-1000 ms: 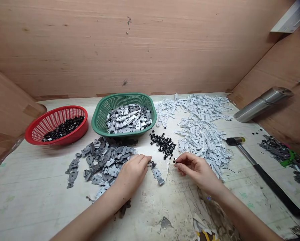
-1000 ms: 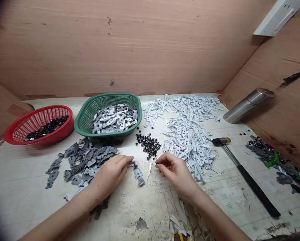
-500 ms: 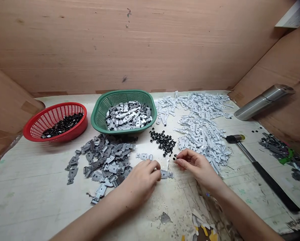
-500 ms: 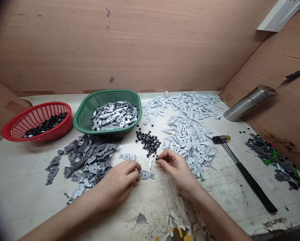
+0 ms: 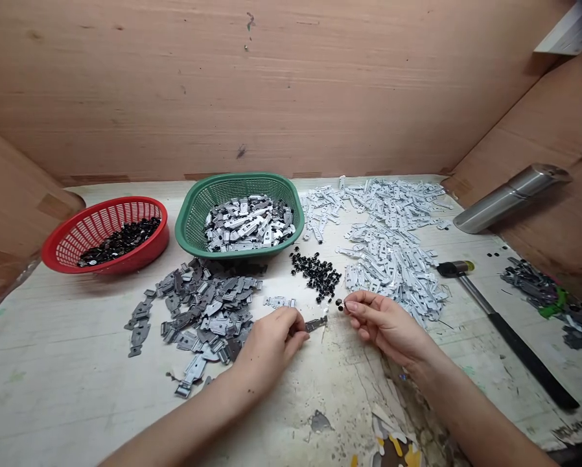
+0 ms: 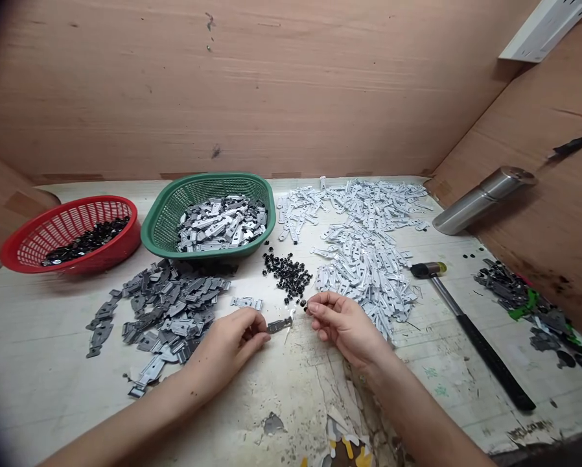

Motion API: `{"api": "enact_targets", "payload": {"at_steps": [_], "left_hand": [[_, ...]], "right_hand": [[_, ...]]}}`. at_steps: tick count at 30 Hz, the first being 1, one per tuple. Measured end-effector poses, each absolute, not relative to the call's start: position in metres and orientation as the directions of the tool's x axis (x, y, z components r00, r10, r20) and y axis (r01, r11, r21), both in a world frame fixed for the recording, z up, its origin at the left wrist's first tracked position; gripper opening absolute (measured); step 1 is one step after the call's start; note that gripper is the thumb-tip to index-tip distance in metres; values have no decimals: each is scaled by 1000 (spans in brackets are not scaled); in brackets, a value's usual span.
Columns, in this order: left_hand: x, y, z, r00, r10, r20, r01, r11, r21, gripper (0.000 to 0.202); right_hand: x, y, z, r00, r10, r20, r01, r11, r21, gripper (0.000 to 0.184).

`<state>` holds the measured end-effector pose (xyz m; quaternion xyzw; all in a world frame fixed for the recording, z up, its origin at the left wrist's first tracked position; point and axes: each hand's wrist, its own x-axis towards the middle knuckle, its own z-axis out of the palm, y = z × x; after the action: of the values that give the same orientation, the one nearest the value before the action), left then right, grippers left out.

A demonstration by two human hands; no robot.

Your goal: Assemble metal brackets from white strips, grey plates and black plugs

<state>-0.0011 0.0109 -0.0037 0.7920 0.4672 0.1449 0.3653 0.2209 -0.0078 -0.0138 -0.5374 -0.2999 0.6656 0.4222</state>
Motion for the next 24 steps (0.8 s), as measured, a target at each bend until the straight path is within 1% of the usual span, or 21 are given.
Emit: {"api": "enact_targets", "payload": {"at_steps": [2,3,4,6,7,8,10,12,14,15,18,24], "left_hand": [[-3,12,-3,527,846,-85,572,-279,771,6],[-3,12,-3,528,845,-86,545,-259,797,7],[-3,12,-2,527,844,-96,525,-235,818,9],[-4,11,-1,524,845,-109,506,-206,838,12],[-4,11,-1,519,848,-106,500,-201,842,13],[-4,10,-1,513,852,-105,490,-189,851,13],[-3,9,-1,500,854,-145,426,-97,900,12],[-1,7,-1,489,838,-242,305,95,948,8],[1,6,1,480,812,-331,179,279,943,10],[2,6,2,469,806,-360,134,338,932,14],[4,5,7,438,803,-404,53,425,904,22],[3,7,9,432,777,-459,7,505,863,27]], "right_hand": [[219,-10,-13,-41,932,-361,-11,-362,-932,21],[218,-11,-13,-33,960,-276,144,-269,-952,17],[218,-12,-13,-31,984,-173,305,-155,-940,13],[218,-12,-11,-57,998,32,569,59,-821,12],[218,-12,-9,-78,991,107,650,132,-748,13],[218,-13,-7,-103,982,158,695,184,-695,14],[215,-15,-1,-148,959,242,706,274,-653,14],[208,-19,5,-185,917,352,667,380,-640,13],[197,-25,10,-237,872,428,616,476,-627,13],[191,-27,11,-267,856,443,601,507,-618,13],[176,-33,8,-326,836,441,613,542,-575,12],[174,-34,0,-341,834,434,635,545,-548,12]]}}
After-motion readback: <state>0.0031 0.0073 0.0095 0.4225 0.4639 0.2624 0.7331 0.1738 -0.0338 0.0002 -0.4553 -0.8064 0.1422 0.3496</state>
